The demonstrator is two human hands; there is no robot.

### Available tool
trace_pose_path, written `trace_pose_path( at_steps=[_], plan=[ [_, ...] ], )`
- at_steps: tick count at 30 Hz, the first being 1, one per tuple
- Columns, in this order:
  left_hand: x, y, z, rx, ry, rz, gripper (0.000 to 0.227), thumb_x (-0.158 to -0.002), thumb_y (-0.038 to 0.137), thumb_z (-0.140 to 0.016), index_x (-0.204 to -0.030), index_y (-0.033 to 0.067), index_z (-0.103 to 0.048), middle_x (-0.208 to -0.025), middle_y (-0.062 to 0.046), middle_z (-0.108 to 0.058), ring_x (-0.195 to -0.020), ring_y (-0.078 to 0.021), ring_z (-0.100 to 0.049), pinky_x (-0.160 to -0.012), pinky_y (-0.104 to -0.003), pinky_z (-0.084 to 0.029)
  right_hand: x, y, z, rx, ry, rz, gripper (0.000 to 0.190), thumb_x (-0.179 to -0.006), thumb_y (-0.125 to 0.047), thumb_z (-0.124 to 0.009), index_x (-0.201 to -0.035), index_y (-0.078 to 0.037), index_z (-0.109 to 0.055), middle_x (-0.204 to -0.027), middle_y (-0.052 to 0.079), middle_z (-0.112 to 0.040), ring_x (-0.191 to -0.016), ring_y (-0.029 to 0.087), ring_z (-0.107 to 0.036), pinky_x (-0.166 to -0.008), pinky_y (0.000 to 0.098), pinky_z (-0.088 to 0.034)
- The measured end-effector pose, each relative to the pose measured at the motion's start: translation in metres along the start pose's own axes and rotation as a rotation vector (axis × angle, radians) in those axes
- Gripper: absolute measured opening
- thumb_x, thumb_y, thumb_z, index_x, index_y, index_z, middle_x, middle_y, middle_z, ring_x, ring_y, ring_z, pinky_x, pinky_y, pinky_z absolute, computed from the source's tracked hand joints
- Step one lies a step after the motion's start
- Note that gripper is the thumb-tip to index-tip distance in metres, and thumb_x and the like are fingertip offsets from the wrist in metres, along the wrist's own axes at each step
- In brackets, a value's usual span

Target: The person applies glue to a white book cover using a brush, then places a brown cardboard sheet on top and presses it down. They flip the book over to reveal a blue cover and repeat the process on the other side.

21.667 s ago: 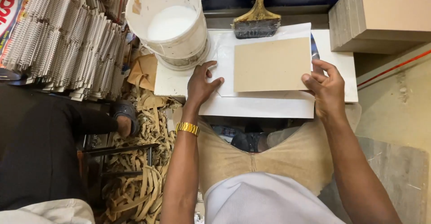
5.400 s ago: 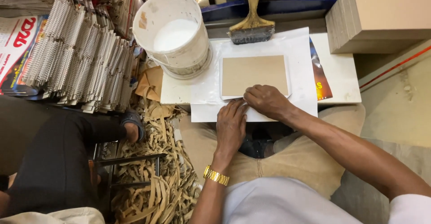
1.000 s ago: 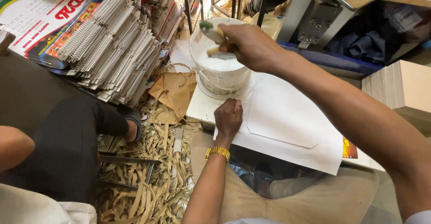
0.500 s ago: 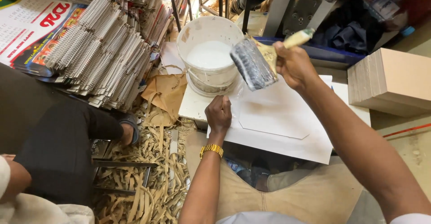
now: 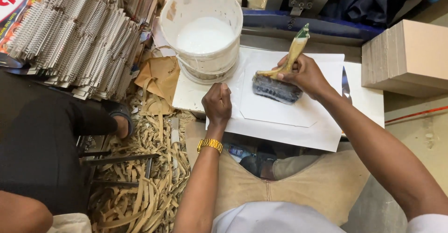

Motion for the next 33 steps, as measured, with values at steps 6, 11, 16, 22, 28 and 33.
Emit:
trace_pose_path(
  at_steps=[6, 11, 16, 22, 28, 33],
  plan=[
    [-0.004, 0.002, 0.002, -0.009, 0.003, -0.026, 0.049, -0.108, 0.034, -0.034, -0.067, 0.0175, -0.055, -0.057, -0.003, -0.051, -0.051, -0.0245, -0.059, -0.049, -0.034, -0.048, -0.046, -0.002, 0.019, 0.179, 0.14, 0.316, 0.031, -0.098, -0.003, -0.081, -0.123, 0.003, -0.064, -0.102, 0.024, -0.069, -0.095, 0.036, -0.072, -0.077, 0.0429, -0.061],
    [0.0, 0.006, 0.003, -0.029, 0.0, -0.015, 0.05, -0.109, 0.033, -0.033, -0.066, 0.0171, -0.054, -0.056, -0.004, -0.048, -0.051, -0.0255, -0.057, -0.048, -0.033, -0.046, -0.029, -0.007, -0.029, -0.001, -0.077, 0.019, 0.046, -0.079, -0.002, -0.086, -0.12, 0.005, -0.065, -0.102, 0.024, -0.072, -0.092, 0.026, -0.073, -0.082, 0.0402, -0.061],
    [0.003, 0.012, 0.002, -0.083, 0.025, -0.106, 0.051, -0.108, 0.026, -0.032, -0.068, 0.0065, -0.058, -0.061, -0.007, -0.057, -0.052, -0.0226, -0.052, -0.048, -0.037, -0.032, -0.055, -0.024, -0.018, 0.306, 0.197, 0.103, 0.023, -0.09, -0.013, -0.079, -0.106, -0.015, -0.063, -0.102, 0.003, -0.07, -0.091, 0.018, -0.068, -0.072, 0.0312, -0.057],
    [0.001, 0.005, 0.002, -0.022, -0.001, -0.006, 0.05, -0.109, 0.031, -0.036, -0.065, 0.0153, -0.055, -0.056, -0.006, -0.049, -0.051, -0.0266, -0.057, -0.049, -0.034, -0.046, 0.028, 0.02, 0.002, 0.063, 0.292, 0.069, 0.045, -0.087, -0.017, -0.085, -0.122, -0.001, -0.062, -0.106, 0.022, -0.071, -0.092, 0.028, -0.074, -0.084, 0.0404, -0.062],
    [-0.003, 0.004, 0.002, -0.021, 0.003, -0.058, 0.048, -0.109, 0.027, -0.039, -0.066, 0.0147, -0.055, -0.057, -0.005, -0.05, -0.052, -0.027, -0.058, -0.051, -0.034, -0.046, 0.073, 0.033, 0.087, 0.169, 0.693, 0.122, 0.034, -0.098, -0.014, -0.082, -0.123, -0.005, -0.06, -0.104, 0.018, -0.069, -0.088, 0.023, -0.073, -0.074, 0.0333, -0.061],
    [0.001, 0.005, 0.002, -0.041, 0.029, -0.03, 0.049, -0.11, 0.029, -0.038, -0.066, 0.0155, -0.056, -0.058, -0.005, -0.051, -0.053, -0.0263, -0.059, -0.053, -0.034, -0.047, 0.078, 0.04, 0.045, -0.009, 0.76, 0.12, 0.034, -0.092, -0.017, -0.083, -0.116, -0.007, -0.063, -0.097, 0.012, -0.067, -0.081, 0.015, -0.071, -0.068, 0.0257, -0.061]
  ],
)
Point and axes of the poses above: each hand's wrist, its own x-axis away from the middle knuckle, its own z-axis out of the back of the hand, y = z × x, the point moved 3 cm from there along -x, towards the middle knuckle
